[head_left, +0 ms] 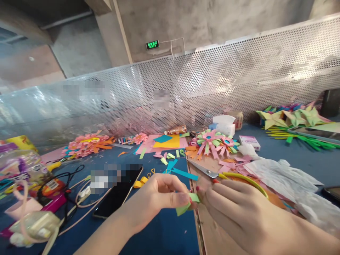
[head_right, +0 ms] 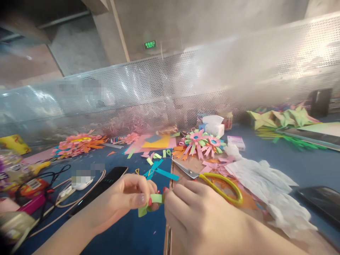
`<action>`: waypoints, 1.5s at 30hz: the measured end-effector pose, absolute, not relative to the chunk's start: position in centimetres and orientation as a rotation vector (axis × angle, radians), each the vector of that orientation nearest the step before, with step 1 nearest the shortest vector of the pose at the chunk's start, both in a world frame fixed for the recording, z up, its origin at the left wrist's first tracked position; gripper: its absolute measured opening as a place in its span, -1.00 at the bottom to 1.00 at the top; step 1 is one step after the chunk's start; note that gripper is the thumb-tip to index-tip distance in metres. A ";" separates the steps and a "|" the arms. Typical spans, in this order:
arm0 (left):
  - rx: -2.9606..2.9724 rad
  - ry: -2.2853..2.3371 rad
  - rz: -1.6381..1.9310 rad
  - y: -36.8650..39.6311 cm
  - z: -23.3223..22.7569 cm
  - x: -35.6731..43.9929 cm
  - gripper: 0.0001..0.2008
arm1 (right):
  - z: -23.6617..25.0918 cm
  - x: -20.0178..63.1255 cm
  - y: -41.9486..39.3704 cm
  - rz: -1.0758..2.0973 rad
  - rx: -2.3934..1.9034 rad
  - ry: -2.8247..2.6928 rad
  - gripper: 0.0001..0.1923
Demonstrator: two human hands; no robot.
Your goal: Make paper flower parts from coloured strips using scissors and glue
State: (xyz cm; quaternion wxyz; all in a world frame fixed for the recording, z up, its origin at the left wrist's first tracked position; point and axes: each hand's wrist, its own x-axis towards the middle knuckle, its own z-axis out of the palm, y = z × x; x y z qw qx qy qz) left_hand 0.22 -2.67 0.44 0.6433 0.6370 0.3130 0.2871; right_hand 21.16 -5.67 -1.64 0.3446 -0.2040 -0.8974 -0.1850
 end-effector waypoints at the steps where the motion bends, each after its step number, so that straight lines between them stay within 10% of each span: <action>1: 1.438 0.715 0.646 -2.6 0.3 0.2 -0.87 | -1.7 21.2 -5.6 -0.441 -0.533 -2.322 -0.64; 30: 1.189 0.739 0.842 -0.3 -0.2 -0.7 -0.88 | -2.4 20.2 -6.9 -0.357 -0.488 -2.166 -0.68; 45: 0.828 0.614 0.701 -1.2 -1.3 0.5 -0.93 | -6.0 18.9 -3.3 0.958 -1.317 -1.384 -0.63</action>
